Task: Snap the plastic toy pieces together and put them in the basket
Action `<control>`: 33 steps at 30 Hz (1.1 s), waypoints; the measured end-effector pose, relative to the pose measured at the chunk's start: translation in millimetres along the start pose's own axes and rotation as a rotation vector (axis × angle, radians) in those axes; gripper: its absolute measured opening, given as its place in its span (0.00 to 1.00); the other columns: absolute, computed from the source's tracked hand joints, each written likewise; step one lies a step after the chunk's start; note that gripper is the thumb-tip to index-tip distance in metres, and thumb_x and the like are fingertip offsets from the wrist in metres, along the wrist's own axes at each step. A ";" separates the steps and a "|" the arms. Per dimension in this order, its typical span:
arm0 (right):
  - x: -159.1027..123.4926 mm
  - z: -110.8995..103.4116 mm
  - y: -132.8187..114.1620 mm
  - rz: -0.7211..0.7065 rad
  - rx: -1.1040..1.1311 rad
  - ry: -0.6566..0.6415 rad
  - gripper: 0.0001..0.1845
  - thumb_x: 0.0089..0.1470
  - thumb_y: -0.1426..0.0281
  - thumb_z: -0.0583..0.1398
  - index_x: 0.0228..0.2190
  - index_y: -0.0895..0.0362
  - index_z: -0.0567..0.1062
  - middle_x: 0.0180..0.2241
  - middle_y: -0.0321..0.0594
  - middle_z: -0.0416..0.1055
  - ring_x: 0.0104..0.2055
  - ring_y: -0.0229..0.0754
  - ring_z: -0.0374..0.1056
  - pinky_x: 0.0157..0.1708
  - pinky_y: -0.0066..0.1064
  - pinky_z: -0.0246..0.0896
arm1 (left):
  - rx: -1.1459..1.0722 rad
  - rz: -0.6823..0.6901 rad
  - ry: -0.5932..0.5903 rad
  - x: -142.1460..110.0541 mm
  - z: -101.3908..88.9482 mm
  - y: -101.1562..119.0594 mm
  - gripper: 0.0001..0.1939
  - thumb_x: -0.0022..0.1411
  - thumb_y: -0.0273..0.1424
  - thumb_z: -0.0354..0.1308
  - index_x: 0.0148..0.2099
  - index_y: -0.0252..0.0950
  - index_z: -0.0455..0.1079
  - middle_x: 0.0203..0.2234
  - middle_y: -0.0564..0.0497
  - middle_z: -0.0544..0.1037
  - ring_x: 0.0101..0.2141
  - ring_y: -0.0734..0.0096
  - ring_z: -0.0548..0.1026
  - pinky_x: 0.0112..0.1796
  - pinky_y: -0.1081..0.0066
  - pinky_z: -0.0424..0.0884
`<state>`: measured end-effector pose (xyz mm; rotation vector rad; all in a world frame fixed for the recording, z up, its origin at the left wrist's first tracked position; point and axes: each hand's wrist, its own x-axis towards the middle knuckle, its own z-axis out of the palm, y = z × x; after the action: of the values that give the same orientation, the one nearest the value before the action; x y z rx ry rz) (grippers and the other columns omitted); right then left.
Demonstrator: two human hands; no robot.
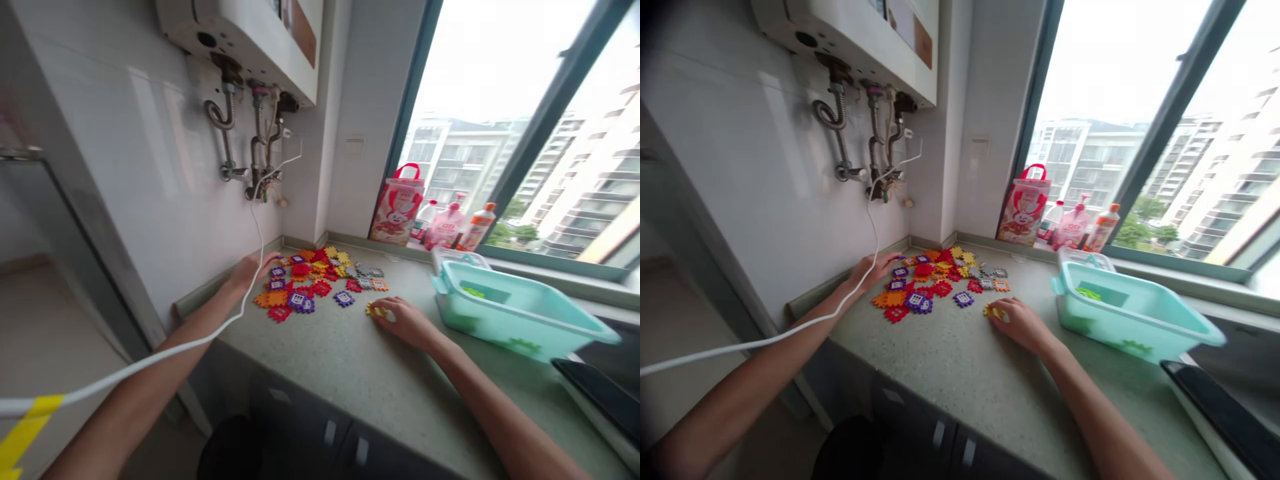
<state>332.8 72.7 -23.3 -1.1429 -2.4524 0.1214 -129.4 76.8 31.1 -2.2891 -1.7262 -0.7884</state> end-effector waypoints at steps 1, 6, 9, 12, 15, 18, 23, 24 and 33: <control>0.8 -1.4 -1.7 0.005 -0.007 0.000 0.15 0.62 0.63 0.61 0.47 0.51 0.83 0.50 0.45 0.81 0.51 0.51 0.76 0.54 0.43 0.71 | 0.000 0.066 -0.003 1.1 1.4 10.1 0.19 0.75 0.35 0.48 0.60 0.39 0.74 0.54 0.46 0.81 0.52 0.60 0.78 0.57 0.61 0.70; 2.3 -4.9 -3.4 0.026 -0.026 0.036 0.14 0.61 0.65 0.63 0.47 0.51 0.83 0.46 0.43 0.82 0.49 0.49 0.77 0.52 0.38 0.70 | 0.012 0.421 -0.091 11.5 15.0 88.8 0.20 0.77 0.38 0.46 0.58 0.42 0.77 0.49 0.47 0.84 0.51 0.60 0.78 0.57 0.58 0.69; 1.3 -7.0 -4.3 0.068 -0.058 0.058 0.15 0.60 0.63 0.65 0.48 0.50 0.83 0.46 0.42 0.82 0.48 0.48 0.77 0.51 0.37 0.70 | -0.026 0.595 -0.170 26.6 30.5 128.2 0.18 0.76 0.37 0.48 0.55 0.45 0.79 0.48 0.47 0.84 0.51 0.60 0.78 0.57 0.58 0.70; 0.9 -8.8 -4.7 0.086 -0.084 0.072 0.16 0.59 0.63 0.66 0.48 0.50 0.83 0.47 0.43 0.82 0.48 0.49 0.77 0.51 0.36 0.69 | -0.061 0.710 -0.204 41.3 48.7 141.9 0.17 0.76 0.35 0.49 0.52 0.47 0.80 0.50 0.48 0.84 0.53 0.62 0.79 0.57 0.61 0.72; 1.6 -9.1 -4.6 0.103 -0.092 0.060 0.16 0.59 0.63 0.65 0.49 0.50 0.83 0.47 0.43 0.82 0.49 0.51 0.77 0.51 0.37 0.69 | -0.059 0.692 -0.205 46.1 61.5 137.9 0.17 0.74 0.33 0.50 0.51 0.46 0.81 0.50 0.49 0.84 0.52 0.63 0.81 0.56 0.64 0.74; 2.7 -9.3 -5.4 0.118 -0.100 0.049 0.16 0.60 0.63 0.65 0.48 0.51 0.83 0.47 0.44 0.82 0.49 0.51 0.76 0.50 0.37 0.69 | -0.055 0.659 -0.187 42.9 67.2 130.0 0.15 0.73 0.32 0.53 0.50 0.46 0.82 0.48 0.50 0.85 0.49 0.64 0.82 0.54 0.66 0.75; 4.4 -10.8 -7.2 0.108 -0.118 0.017 0.14 0.59 0.65 0.64 0.47 0.50 0.83 0.46 0.43 0.82 0.47 0.49 0.77 0.49 0.35 0.68 | -0.141 0.697 -0.215 37.8 72.8 124.8 0.15 0.73 0.32 0.54 0.52 0.49 0.81 0.49 0.54 0.84 0.50 0.67 0.82 0.53 0.70 0.75; 4.5 -10.9 -7.3 0.108 -0.118 0.015 0.14 0.59 0.65 0.64 0.47 0.50 0.83 0.46 0.43 0.82 0.47 0.49 0.77 0.49 0.35 0.68 | -0.160 0.694 -0.229 37.3 73.1 125.4 0.15 0.73 0.32 0.53 0.52 0.48 0.80 0.50 0.54 0.84 0.50 0.68 0.82 0.53 0.70 0.75; 5.2 -9.1 -8.1 0.105 -0.097 0.055 0.14 0.58 0.66 0.65 0.46 0.51 0.83 0.45 0.43 0.82 0.47 0.48 0.76 0.49 0.35 0.68 | -0.039 0.489 -0.188 36.2 65.7 138.2 0.27 0.60 0.37 0.66 0.62 0.40 0.74 0.51 0.43 0.81 0.52 0.54 0.77 0.56 0.57 0.70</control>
<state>327.8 70.3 -11.2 -1.2996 -2.3728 0.0016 26.5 92.1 18.2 -2.7176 -1.1277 -0.5233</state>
